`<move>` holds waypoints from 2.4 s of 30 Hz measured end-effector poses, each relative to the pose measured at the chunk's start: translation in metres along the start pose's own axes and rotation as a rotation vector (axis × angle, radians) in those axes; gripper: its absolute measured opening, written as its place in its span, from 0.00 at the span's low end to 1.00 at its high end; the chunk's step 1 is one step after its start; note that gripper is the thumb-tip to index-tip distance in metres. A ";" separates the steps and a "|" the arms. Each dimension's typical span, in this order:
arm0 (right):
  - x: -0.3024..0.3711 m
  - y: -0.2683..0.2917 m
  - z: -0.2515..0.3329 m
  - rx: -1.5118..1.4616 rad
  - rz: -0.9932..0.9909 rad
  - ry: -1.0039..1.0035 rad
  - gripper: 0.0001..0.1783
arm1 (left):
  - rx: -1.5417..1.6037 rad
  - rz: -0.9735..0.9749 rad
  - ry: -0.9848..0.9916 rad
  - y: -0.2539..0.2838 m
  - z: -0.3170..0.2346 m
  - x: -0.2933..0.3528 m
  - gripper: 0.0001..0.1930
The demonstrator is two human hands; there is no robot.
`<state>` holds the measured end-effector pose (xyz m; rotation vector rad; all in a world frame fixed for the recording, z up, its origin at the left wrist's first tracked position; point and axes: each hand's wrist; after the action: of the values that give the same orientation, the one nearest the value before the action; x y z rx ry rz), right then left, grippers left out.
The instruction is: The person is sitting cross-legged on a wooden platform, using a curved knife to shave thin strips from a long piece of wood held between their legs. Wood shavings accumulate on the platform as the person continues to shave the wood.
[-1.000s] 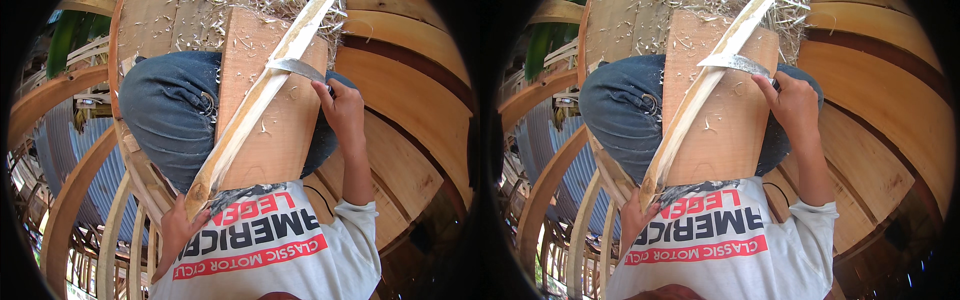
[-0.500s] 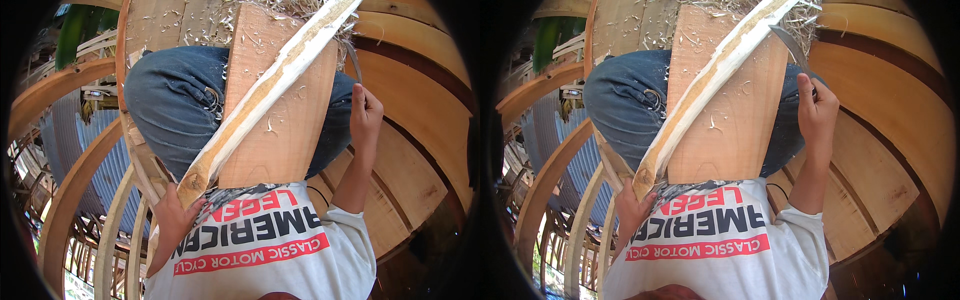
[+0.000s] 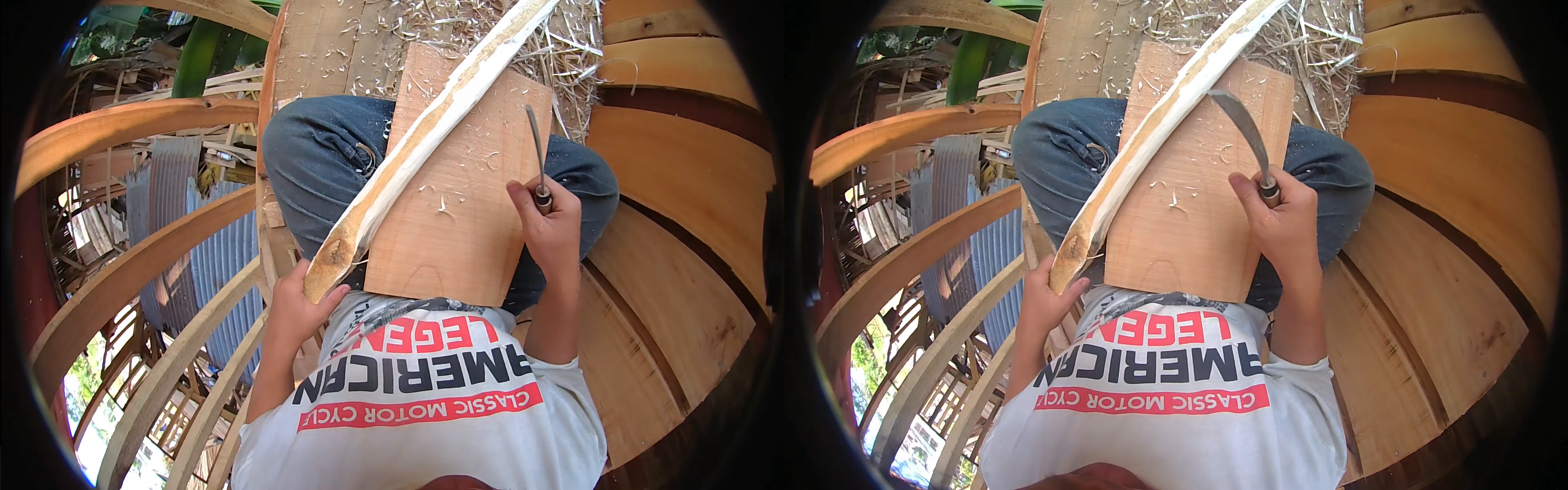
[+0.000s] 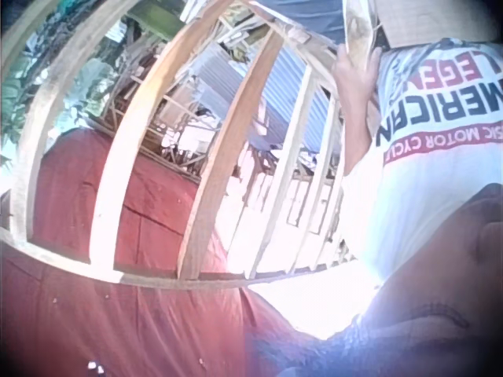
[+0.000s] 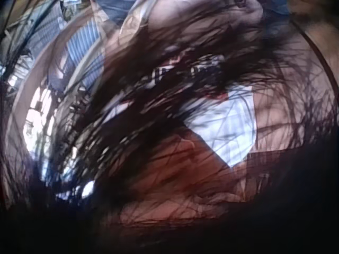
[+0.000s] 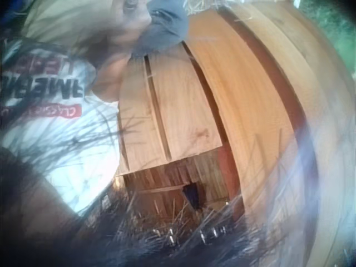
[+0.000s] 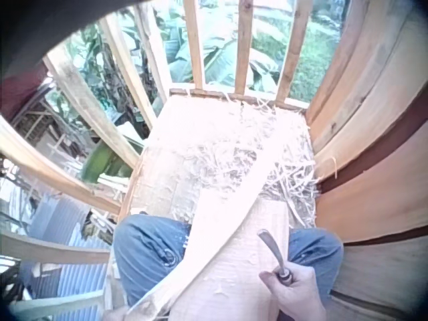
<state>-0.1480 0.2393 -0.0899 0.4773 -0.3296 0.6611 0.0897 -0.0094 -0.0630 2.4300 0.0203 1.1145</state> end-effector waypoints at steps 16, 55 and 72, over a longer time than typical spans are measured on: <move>0.018 -0.014 0.007 0.475 -0.073 0.401 0.14 | 0.221 0.161 -0.285 -0.003 -0.085 -0.002 0.30; 0.026 -0.010 0.013 0.320 -0.039 0.501 0.18 | 0.348 0.178 -0.391 -0.005 -0.106 -0.019 0.23; 0.040 -0.009 0.018 0.377 0.052 0.575 0.20 | 0.366 0.277 -0.404 -0.001 -0.102 -0.023 0.24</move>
<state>-0.1150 0.2437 -0.0607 0.6127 0.3333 0.8834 0.0008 0.0282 -0.0224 3.0215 -0.2706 0.7536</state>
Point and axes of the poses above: each hand's wrist, its own x-axis away from the middle knuckle, its own y-axis out of the back of the hand, z = x × y, and after that the axes turned 15 degrees about z, right-handed
